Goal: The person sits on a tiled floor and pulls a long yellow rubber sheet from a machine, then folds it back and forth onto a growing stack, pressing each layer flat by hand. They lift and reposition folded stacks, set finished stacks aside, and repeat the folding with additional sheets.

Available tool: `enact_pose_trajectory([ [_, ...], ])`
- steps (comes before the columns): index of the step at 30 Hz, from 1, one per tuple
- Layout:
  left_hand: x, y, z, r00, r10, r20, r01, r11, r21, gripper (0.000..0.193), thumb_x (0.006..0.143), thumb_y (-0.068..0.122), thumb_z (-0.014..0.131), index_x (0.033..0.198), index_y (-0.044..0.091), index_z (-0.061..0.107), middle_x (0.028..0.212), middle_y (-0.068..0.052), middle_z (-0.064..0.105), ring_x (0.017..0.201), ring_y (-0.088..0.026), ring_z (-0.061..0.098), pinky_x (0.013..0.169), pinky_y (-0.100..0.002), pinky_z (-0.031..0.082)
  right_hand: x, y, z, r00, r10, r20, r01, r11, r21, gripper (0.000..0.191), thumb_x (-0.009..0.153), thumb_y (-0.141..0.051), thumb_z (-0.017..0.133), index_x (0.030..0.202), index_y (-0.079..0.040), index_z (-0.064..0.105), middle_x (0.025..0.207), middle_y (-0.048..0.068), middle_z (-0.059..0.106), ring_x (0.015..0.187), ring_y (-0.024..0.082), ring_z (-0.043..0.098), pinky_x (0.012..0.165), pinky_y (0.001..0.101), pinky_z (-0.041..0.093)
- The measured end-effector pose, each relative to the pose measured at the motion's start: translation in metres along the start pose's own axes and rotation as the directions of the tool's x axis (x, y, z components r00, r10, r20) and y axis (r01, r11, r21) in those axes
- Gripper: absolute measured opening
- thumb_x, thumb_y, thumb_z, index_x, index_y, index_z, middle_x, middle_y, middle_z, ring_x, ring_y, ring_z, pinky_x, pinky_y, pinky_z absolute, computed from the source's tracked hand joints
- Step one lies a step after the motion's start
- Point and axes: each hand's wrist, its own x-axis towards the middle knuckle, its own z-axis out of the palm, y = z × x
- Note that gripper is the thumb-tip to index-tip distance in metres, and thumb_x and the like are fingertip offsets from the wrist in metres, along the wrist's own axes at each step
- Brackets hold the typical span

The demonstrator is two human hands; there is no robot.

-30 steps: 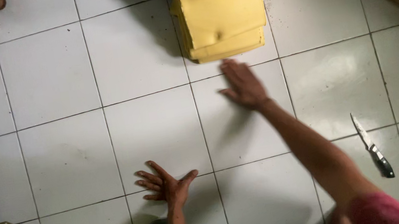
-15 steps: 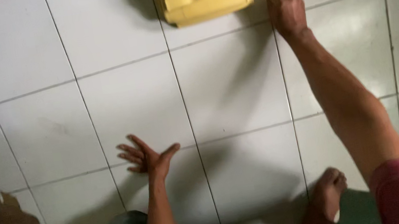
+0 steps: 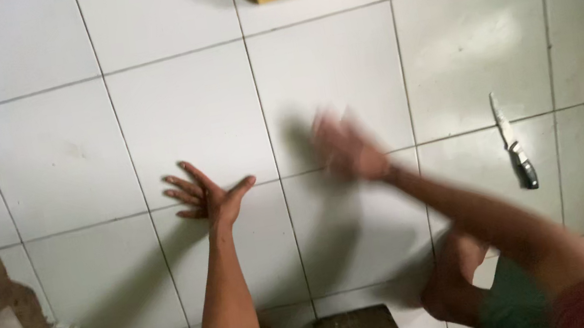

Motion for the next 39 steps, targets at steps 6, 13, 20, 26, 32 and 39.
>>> enact_pose_trajectory([
  [6,0.008,-0.001,0.001,1.000,-0.007,-0.002,0.007,1.000,0.011,0.165,0.050,0.077,0.085,0.161,0.023,-0.025,0.161,-0.023,-0.041,0.146,-0.043,-0.042,0.109,-0.077,-0.021,-0.011,-0.045,0.003,0.988,-0.153,0.027,0.114,0.832,0.543,0.085,0.091,-0.062,0.058,0.156,-0.013,0.031,0.163,0.013,0.030,0.150,0.030,0.024,0.120,0.0571,0.013],
  [13,0.012,-0.003,0.002,1.000,-0.019,-0.005,0.019,1.000,-0.017,0.167,0.046,0.078,0.085,0.159,0.025,-0.025,0.161,-0.021,-0.041,0.145,-0.042,-0.043,0.106,-0.078,-0.021,0.055,0.181,-0.006,0.959,0.271,-0.082,-0.282,0.944,-0.174,0.084,0.088,-0.066,0.056,0.148,-0.009,0.046,0.159,0.013,0.038,0.147,0.030,0.031,0.115,0.0634,0.016],
  [20,0.024,-0.007,0.015,0.995,-0.101,-0.012,0.101,0.994,0.049,0.170,0.039,0.079,0.086,0.158,0.027,-0.023,0.160,-0.017,-0.042,0.144,-0.040,-0.045,0.104,-0.078,-0.020,0.171,0.300,-0.088,0.621,0.482,-0.618,-0.287,0.874,0.393,0.035,0.100,-0.012,0.076,0.131,-0.002,0.063,0.137,0.020,0.059,0.123,0.038,0.053,0.102,0.0498,0.050],
  [26,0.027,-0.020,0.024,0.998,-0.018,-0.066,0.015,0.999,-0.052,0.169,0.041,0.079,0.087,0.160,0.026,-0.020,0.158,-0.022,-0.043,0.142,-0.043,-0.047,0.098,-0.081,-0.024,0.323,0.363,-0.176,0.658,0.167,-0.734,-0.249,0.968,-0.003,0.055,0.100,-0.020,0.075,0.144,0.004,0.053,0.150,0.023,0.052,0.136,0.042,0.048,0.113,0.0517,0.043],
  [32,0.031,-0.016,0.021,0.997,-0.059,-0.058,0.059,0.998,-0.011,0.173,0.038,0.079,0.088,0.161,0.025,-0.021,0.157,-0.023,-0.043,0.141,-0.042,-0.048,0.100,-0.078,-0.025,0.357,0.382,-0.220,0.822,0.297,-0.486,-0.276,0.954,0.116,0.060,0.084,-0.030,0.086,0.134,-0.004,0.064,0.123,0.022,0.063,0.112,0.042,0.058,0.090,0.0560,0.047],
  [39,0.021,0.026,0.001,0.993,-0.067,-0.096,0.075,0.993,0.086,0.169,0.040,0.069,0.094,0.161,0.015,-0.010,0.164,-0.031,-0.026,0.147,-0.054,-0.028,0.112,-0.076,-0.006,0.288,0.317,-0.240,0.768,0.158,-0.621,-0.083,0.985,0.148,0.018,0.095,-0.019,0.083,0.106,-0.009,0.074,0.102,0.004,0.073,0.092,0.027,0.072,0.074,0.0406,0.056],
])
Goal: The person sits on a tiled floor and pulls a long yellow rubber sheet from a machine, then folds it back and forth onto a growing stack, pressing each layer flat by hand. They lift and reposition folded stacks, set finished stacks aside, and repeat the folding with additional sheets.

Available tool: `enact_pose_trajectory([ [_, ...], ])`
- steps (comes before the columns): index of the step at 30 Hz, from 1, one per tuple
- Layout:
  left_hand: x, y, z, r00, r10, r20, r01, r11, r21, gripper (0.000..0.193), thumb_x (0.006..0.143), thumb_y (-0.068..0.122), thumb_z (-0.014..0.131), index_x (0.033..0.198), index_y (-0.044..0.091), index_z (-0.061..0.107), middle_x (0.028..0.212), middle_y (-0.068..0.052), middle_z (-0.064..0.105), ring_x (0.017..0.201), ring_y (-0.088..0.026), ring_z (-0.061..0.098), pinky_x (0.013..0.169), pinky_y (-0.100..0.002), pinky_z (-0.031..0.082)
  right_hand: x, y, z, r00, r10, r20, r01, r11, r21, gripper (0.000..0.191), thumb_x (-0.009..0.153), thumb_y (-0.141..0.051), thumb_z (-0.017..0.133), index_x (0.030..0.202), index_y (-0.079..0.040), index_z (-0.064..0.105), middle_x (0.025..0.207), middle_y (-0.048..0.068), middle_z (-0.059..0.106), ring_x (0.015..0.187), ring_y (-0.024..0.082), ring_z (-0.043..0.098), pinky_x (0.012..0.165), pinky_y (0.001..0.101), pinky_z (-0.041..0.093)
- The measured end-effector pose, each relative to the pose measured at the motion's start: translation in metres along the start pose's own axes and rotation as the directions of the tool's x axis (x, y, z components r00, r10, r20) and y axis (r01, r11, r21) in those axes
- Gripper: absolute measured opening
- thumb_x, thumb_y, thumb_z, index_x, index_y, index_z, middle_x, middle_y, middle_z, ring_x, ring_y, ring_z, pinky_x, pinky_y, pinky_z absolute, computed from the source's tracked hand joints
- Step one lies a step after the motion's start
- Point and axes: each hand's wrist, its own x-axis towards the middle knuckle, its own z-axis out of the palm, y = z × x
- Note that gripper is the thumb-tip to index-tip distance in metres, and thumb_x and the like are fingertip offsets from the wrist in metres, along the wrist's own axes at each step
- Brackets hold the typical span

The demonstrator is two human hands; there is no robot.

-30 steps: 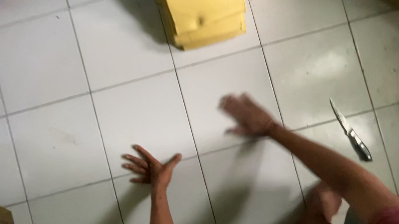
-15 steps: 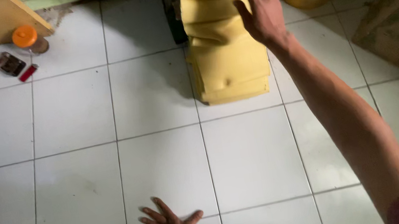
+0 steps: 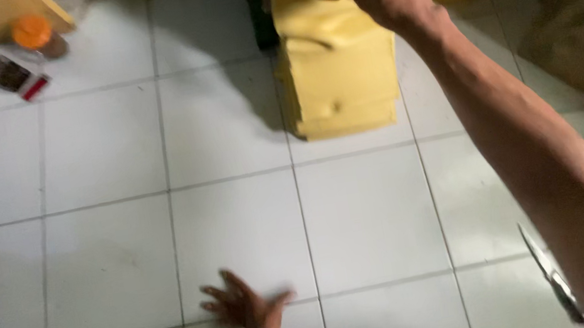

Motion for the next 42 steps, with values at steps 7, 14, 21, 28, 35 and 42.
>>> enact_pose_trajectory([
  [7,0.002,0.191,-0.011,0.701,0.660,0.270,0.347,0.015,-0.938,0.094,0.088,0.079,0.042,0.158,0.017,0.032,0.165,-0.010,0.037,0.153,-0.034,0.034,0.121,-0.054,0.030,-0.149,-0.123,-0.073,0.918,0.145,0.368,-0.199,0.973,0.114,0.008,0.085,-0.006,0.075,0.088,-0.011,0.070,0.082,0.010,0.066,0.070,0.028,0.065,0.060,0.0395,0.052],
  [14,-0.033,0.209,-0.014,0.525,0.773,0.356,0.752,-0.225,-0.620,0.101,0.088,0.087,0.036,0.158,0.015,0.042,0.149,-0.008,0.055,0.131,-0.026,0.056,0.107,-0.043,0.052,-0.277,-0.197,-0.072,0.806,0.137,0.576,-0.495,0.692,0.526,0.027,0.076,-0.015,0.085,0.100,-0.009,0.074,0.096,0.006,0.076,0.081,0.023,0.073,0.069,0.0355,0.061],
  [21,-0.072,0.181,0.013,0.538,0.782,0.314,0.802,-0.360,-0.477,0.097,0.092,0.084,0.040,0.158,0.013,0.041,0.151,-0.010,0.053,0.132,-0.029,0.054,0.105,-0.045,0.050,-0.396,-0.189,-0.018,0.218,0.593,0.776,-0.683,-0.475,0.555,0.064,0.105,-0.059,0.040,0.149,-0.013,0.047,0.150,0.011,0.058,0.137,0.025,0.056,0.114,0.0412,0.042],
  [28,-0.093,0.182,-0.020,0.538,0.781,0.316,0.791,-0.339,-0.509,0.095,0.092,0.080,0.044,0.158,0.011,0.039,0.152,-0.011,0.050,0.134,-0.030,0.051,0.107,-0.047,0.047,-0.418,-0.217,-0.023,0.475,0.396,0.786,-0.181,-0.830,0.527,0.081,0.100,-0.068,0.037,0.154,-0.007,0.042,0.149,0.013,0.053,0.134,0.030,0.051,0.108,0.0499,0.043],
  [35,-0.114,0.141,-0.024,0.552,0.746,0.373,0.724,-0.206,-0.658,0.091,0.092,0.074,0.048,0.158,0.013,0.038,0.156,-0.010,0.048,0.139,-0.029,0.049,0.111,-0.048,0.046,-0.441,-0.226,-0.056,0.294,0.360,0.885,-0.573,-0.675,0.465,0.051,0.096,-0.021,0.069,0.139,0.002,0.057,0.127,0.013,0.069,0.116,0.026,0.065,0.101,0.0446,0.053],
  [42,-0.120,0.077,0.044,0.524,0.659,0.540,0.788,-0.136,-0.600,0.087,0.090,0.069,0.053,0.153,0.009,0.043,0.148,-0.013,0.055,0.132,-0.031,0.055,0.105,-0.049,0.050,-0.460,-0.256,-0.053,0.006,0.250,0.968,-0.851,-0.507,0.136,0.048,0.094,-0.024,0.067,0.137,-0.003,0.061,0.122,0.014,0.073,0.109,0.025,0.070,0.098,0.0430,0.058],
])
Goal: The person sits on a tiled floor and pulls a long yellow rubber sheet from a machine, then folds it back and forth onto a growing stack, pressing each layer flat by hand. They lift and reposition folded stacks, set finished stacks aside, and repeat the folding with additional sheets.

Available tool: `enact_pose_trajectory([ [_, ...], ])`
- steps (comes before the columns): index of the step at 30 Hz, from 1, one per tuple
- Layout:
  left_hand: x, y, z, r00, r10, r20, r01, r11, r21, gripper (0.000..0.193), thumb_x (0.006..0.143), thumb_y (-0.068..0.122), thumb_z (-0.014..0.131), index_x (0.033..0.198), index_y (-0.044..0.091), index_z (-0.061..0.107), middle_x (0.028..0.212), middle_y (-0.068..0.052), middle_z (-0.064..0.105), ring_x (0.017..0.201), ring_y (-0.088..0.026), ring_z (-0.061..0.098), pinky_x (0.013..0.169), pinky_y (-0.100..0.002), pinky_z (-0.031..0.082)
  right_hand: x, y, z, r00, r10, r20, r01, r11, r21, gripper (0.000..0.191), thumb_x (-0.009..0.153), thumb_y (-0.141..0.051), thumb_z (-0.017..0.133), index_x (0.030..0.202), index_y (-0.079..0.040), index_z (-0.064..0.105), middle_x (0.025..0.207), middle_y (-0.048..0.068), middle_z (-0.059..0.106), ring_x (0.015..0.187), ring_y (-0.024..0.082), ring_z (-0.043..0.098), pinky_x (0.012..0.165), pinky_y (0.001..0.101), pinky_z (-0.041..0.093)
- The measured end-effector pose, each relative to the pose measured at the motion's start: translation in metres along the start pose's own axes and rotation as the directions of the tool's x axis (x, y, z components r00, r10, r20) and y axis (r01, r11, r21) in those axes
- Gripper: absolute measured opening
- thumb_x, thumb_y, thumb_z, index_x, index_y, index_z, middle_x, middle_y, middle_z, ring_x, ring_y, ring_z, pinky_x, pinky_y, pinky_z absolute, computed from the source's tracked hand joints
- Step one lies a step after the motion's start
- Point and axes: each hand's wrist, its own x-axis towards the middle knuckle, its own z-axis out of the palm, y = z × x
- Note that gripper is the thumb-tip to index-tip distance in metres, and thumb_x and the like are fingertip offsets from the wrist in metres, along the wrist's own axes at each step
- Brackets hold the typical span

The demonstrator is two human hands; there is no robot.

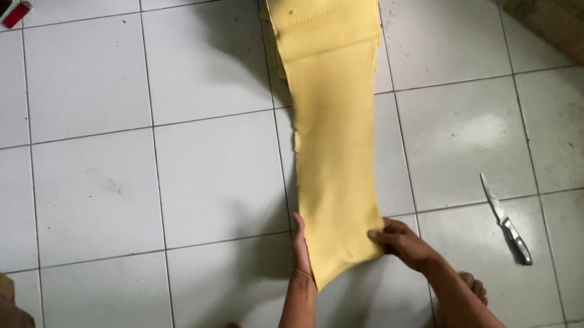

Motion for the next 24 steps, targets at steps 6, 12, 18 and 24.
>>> enact_pose_trajectory([
  [6,-0.016,-0.011,-0.073,0.984,-0.110,-0.141,0.146,0.951,0.274,0.065,0.094,0.038,0.067,0.144,0.000,0.053,0.136,-0.016,0.066,0.121,-0.030,0.065,0.100,-0.044,0.055,0.000,0.011,0.015,0.995,-0.088,-0.054,0.083,0.993,-0.088,0.057,0.089,-0.019,0.070,0.141,-0.004,0.053,0.125,0.015,0.071,0.110,0.028,0.071,0.097,0.0459,0.059],
  [12,-0.027,-0.014,-0.074,0.985,-0.116,-0.125,0.161,0.876,0.455,0.053,0.089,0.011,0.075,0.137,-0.004,0.058,0.127,-0.018,0.068,0.111,-0.027,0.070,0.093,-0.043,0.058,-0.013,-0.001,0.005,0.991,-0.064,0.118,0.043,0.984,0.176,0.062,0.089,-0.013,0.071,0.146,0.000,0.048,0.130,0.015,0.068,0.116,0.025,0.069,0.105,0.0413,0.055],
  [18,-0.013,-0.032,-0.067,0.936,0.109,-0.334,0.212,0.585,0.783,0.058,0.079,0.004,0.081,0.133,0.004,0.058,0.123,-0.009,0.070,0.111,-0.020,0.066,0.098,-0.038,0.051,-0.021,-0.003,0.005,1.000,-0.029,0.002,0.029,0.992,-0.127,0.060,0.088,-0.013,0.072,0.144,-0.002,0.051,0.124,0.017,0.070,0.109,0.028,0.070,0.095,0.0460,0.058],
  [24,-0.007,-0.028,-0.072,0.962,-0.031,-0.271,0.232,0.619,0.751,0.051,0.077,0.008,0.083,0.125,-0.001,0.068,0.116,-0.014,0.076,0.105,-0.022,0.073,0.095,-0.035,0.056,-0.028,0.029,-0.005,0.987,-0.060,0.147,0.028,0.978,0.208,0.065,0.082,-0.014,0.078,0.141,-0.007,0.054,0.123,0.009,0.071,0.111,0.020,0.069,0.093,0.0383,0.060],
])
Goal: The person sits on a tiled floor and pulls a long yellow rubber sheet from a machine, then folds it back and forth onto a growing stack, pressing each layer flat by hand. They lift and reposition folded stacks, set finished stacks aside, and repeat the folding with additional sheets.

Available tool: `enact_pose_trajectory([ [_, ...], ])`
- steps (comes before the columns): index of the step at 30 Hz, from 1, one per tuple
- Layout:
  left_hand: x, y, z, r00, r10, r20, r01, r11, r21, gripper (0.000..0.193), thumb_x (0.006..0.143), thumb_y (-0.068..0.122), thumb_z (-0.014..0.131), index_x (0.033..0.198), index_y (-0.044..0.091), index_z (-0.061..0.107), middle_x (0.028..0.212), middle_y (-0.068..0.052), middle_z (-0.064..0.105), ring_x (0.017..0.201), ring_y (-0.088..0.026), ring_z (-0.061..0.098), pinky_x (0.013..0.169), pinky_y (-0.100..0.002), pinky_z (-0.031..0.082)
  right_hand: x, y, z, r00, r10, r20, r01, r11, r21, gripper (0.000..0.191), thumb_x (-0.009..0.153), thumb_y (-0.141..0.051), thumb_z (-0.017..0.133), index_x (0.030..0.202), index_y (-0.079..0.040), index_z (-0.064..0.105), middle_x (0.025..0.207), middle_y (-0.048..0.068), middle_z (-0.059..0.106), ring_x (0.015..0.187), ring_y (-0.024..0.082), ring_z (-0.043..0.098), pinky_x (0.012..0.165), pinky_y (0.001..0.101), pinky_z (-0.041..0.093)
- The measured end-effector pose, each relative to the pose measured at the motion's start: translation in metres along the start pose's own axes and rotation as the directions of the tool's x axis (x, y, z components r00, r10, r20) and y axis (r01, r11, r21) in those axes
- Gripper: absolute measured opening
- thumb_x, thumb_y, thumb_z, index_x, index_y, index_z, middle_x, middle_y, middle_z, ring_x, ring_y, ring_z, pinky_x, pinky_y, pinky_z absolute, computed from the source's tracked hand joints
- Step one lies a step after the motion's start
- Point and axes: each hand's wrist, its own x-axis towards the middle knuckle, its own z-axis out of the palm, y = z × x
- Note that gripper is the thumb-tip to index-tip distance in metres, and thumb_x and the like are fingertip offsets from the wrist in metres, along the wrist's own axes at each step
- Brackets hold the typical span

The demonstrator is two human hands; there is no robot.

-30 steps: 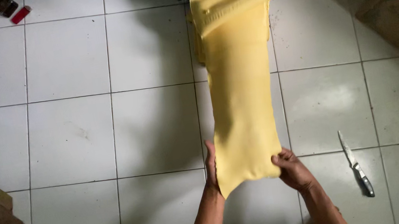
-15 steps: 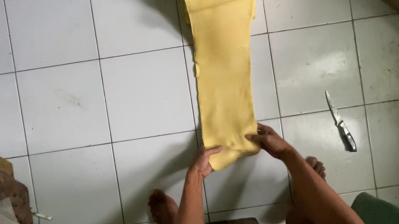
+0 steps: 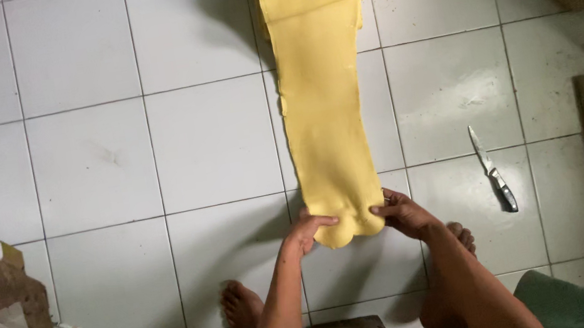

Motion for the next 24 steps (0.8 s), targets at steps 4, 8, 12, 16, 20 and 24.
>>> enact_pose_trajectory([
  [4,-0.007,-0.005,-0.002,0.990,0.027,-0.142,-0.022,0.999,0.038,0.040,0.080,0.014,0.081,0.117,0.001,0.073,0.107,-0.011,0.079,0.095,-0.020,0.075,0.085,-0.036,0.058,0.008,0.019,-0.011,0.978,-0.017,-0.206,-0.063,0.924,-0.377,0.050,0.089,-0.021,0.080,0.131,0.000,0.064,0.103,0.013,0.074,0.084,0.020,0.069,0.073,0.0366,0.061],
  [8,-0.024,0.009,-0.019,0.963,-0.197,-0.184,0.249,0.911,0.328,0.032,0.082,0.022,0.079,0.109,0.004,0.073,0.088,-0.016,0.076,0.075,-0.027,0.072,0.072,-0.045,0.060,0.017,-0.003,-0.037,0.961,0.170,-0.218,-0.276,0.633,-0.724,0.034,0.095,-0.032,0.074,0.108,-0.001,0.075,0.087,0.009,0.078,0.071,0.016,0.071,0.064,0.0309,0.060],
  [12,-0.017,0.068,-0.055,0.882,0.146,-0.448,0.304,0.552,0.777,0.037,0.090,0.043,0.077,0.100,0.007,0.076,0.077,-0.010,0.075,0.075,-0.026,0.073,0.080,-0.042,0.058,0.032,-0.081,-0.067,0.957,-0.117,-0.267,-0.136,0.630,-0.765,0.023,0.093,-0.026,0.067,0.101,-0.007,0.078,0.082,0.005,0.078,0.069,0.016,0.071,0.059,0.0323,0.056],
  [16,0.037,0.171,-0.058,0.745,0.591,-0.310,-0.271,0.691,0.670,0.044,0.087,0.034,0.077,0.120,0.007,0.066,0.112,-0.011,0.073,0.104,-0.024,0.070,0.089,-0.040,0.056,0.081,-0.185,-0.058,0.843,-0.477,-0.247,0.196,0.702,-0.685,0.025,0.099,-0.024,0.066,0.110,-0.003,0.073,0.093,0.006,0.074,0.084,0.014,0.067,0.070,0.0295,0.054],
  [20,0.105,0.290,-0.042,0.659,0.709,-0.253,-0.647,0.705,0.291,0.053,0.096,0.023,0.071,0.143,0.004,0.054,0.149,-0.015,0.057,0.139,-0.027,0.056,0.113,-0.038,0.046,0.144,-0.283,-0.015,0.616,-0.751,-0.240,0.419,0.570,-0.707,0.034,0.102,-0.020,0.068,0.123,0.006,0.066,0.103,0.011,0.066,0.090,0.017,0.057,0.080,0.0329,0.052],
  [24,0.143,0.365,-0.016,0.679,0.625,-0.386,-0.545,0.781,0.306,0.067,0.095,0.023,0.064,0.155,0.009,0.037,0.164,-0.015,0.037,0.148,-0.028,0.038,0.117,-0.041,0.036,0.187,-0.337,0.029,0.413,-0.907,-0.087,0.548,0.323,-0.771,0.057,0.103,-0.011,0.064,0.153,0.009,0.046,0.134,0.019,0.059,0.121,0.027,0.058,0.104,0.0392,0.048],
])
